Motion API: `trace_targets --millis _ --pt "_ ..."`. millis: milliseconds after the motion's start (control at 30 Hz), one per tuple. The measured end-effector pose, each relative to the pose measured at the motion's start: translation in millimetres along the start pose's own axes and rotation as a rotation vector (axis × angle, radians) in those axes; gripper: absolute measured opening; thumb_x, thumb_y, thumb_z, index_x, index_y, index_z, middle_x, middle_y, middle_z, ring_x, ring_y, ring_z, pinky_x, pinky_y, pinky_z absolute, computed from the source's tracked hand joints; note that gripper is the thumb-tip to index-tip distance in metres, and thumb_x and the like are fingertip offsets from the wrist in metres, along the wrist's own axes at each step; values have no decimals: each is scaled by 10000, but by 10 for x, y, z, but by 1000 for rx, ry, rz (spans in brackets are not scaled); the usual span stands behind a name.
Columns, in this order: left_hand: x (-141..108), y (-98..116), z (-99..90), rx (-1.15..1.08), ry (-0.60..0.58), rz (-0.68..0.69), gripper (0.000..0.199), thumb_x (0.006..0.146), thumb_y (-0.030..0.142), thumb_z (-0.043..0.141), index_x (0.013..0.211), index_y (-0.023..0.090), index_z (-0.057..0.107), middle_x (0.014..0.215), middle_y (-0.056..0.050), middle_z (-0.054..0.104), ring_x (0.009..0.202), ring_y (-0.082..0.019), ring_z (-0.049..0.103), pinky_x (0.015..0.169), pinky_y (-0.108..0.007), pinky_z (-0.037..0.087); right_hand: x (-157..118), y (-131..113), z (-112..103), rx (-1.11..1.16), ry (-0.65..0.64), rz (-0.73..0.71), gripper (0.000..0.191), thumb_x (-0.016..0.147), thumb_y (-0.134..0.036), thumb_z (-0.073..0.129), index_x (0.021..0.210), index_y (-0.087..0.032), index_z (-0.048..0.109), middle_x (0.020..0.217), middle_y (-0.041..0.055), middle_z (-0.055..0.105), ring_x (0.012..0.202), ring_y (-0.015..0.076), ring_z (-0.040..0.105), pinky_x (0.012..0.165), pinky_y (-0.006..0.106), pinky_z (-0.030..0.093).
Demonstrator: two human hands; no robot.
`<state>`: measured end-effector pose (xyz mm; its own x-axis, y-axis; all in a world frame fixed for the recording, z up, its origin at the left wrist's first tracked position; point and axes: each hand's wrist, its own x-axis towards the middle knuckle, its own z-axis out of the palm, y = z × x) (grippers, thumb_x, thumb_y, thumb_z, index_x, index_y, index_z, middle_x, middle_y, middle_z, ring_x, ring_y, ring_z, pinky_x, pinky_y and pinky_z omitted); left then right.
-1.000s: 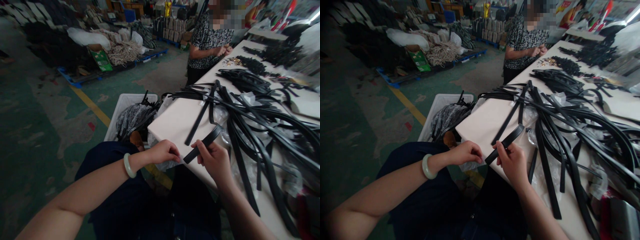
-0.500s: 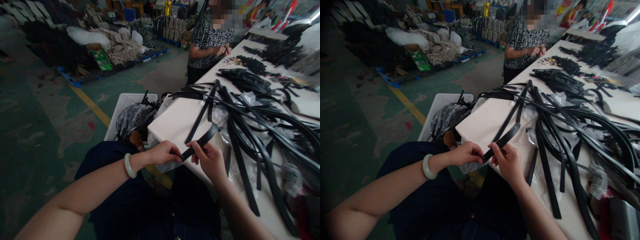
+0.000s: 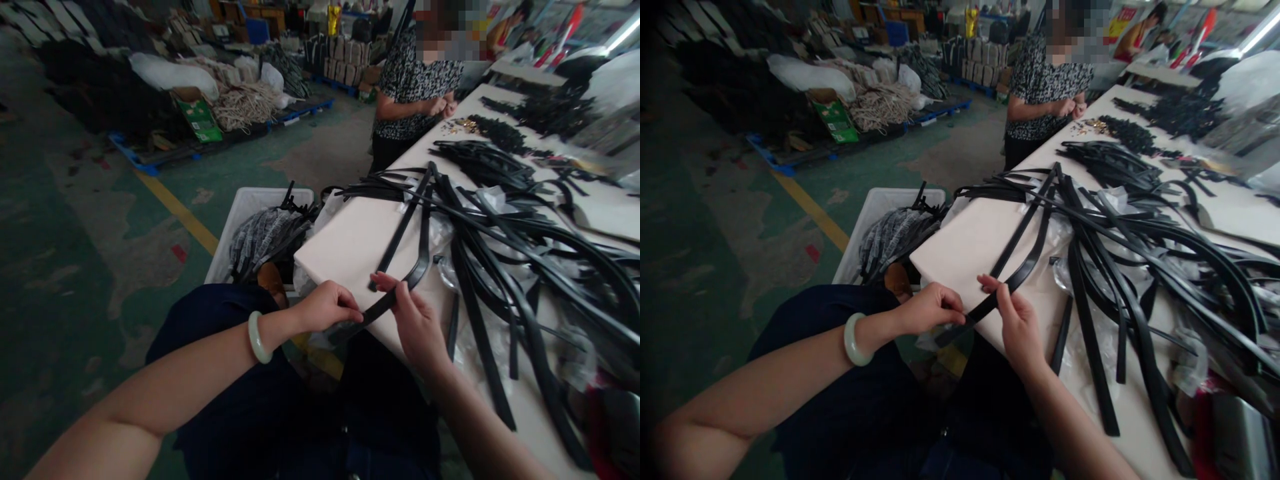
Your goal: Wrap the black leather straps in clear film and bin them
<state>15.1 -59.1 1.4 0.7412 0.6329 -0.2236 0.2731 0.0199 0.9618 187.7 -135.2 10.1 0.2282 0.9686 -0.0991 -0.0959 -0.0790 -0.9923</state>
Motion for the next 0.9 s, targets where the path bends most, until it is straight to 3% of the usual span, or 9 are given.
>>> trace_targets --millis 100,167,333,467,533,633,700,800,900 --pt "6 11 1 -56 -4 107 236 740 319 676 829 103 714 762 -39 669 703 -127 567 660 -206 396 -126 18 86 -234 -182 -106 338 885 -387 511 1165 -240 630 1278 66 546 1241 235 447 1095 442 274" --pt "12 11 -5 -38 -10 177 210 754 300 668 834 112 713 814 -46 676 759 -137 586 701 -212 407 -143 4 107 -202 -258 -100 356 875 -372 534 1203 -253 603 1304 62 525 1250 237 441 1096 447 278" --pt "13 65 -24 137 57 291 146 729 252 700 711 107 700 721 -41 643 715 -123 573 695 -211 406 -16 -87 74 82 -36 -156 357 945 -392 390 1188 -240 602 1196 81 603 1128 236 553 1026 494 365" --pt "-14 148 -24 60 81 320 138 753 251 683 799 124 709 787 -37 664 749 -121 591 696 -199 418 -91 -71 112 -167 -246 -203 348 913 -338 480 1237 -257 575 1379 57 447 1288 236 395 1106 456 271" --pt "-19 165 -41 58 58 323 137 746 251 690 794 124 710 791 -34 667 758 -121 593 700 -195 419 -98 -96 94 -86 -276 -170 373 917 -370 463 1270 -278 542 1411 44 405 1310 235 364 1109 462 266" --pt "-6 161 -73 123 31 316 148 729 261 705 726 113 706 737 -35 654 726 -116 582 696 -196 410 -27 -186 32 175 -86 -168 370 946 -419 366 1211 -275 580 1364 50 465 1254 239 441 1059 490 335" --pt "6 154 -77 121 26 321 160 731 265 702 736 105 707 730 -40 653 711 -116 578 689 -200 408 -9 -217 25 163 7 -213 355 950 -398 366 1151 -251 619 1319 61 511 1228 239 469 1050 492 343" --pt "9 154 -55 48 -5 334 167 747 258 683 758 93 706 751 -48 664 722 -124 589 690 -204 412 -80 -188 63 -77 -162 -221 323 906 -344 491 1191 -240 605 1331 68 499 1263 240 428 1092 476 285" --pt "1 150 -54 93 -26 322 147 737 252 689 747 106 710 735 -35 661 717 -120 586 689 -198 406 -114 -201 34 44 -244 -161 398 878 -403 526 1245 -255 562 1351 72 479 1258 248 436 1095 478 282"
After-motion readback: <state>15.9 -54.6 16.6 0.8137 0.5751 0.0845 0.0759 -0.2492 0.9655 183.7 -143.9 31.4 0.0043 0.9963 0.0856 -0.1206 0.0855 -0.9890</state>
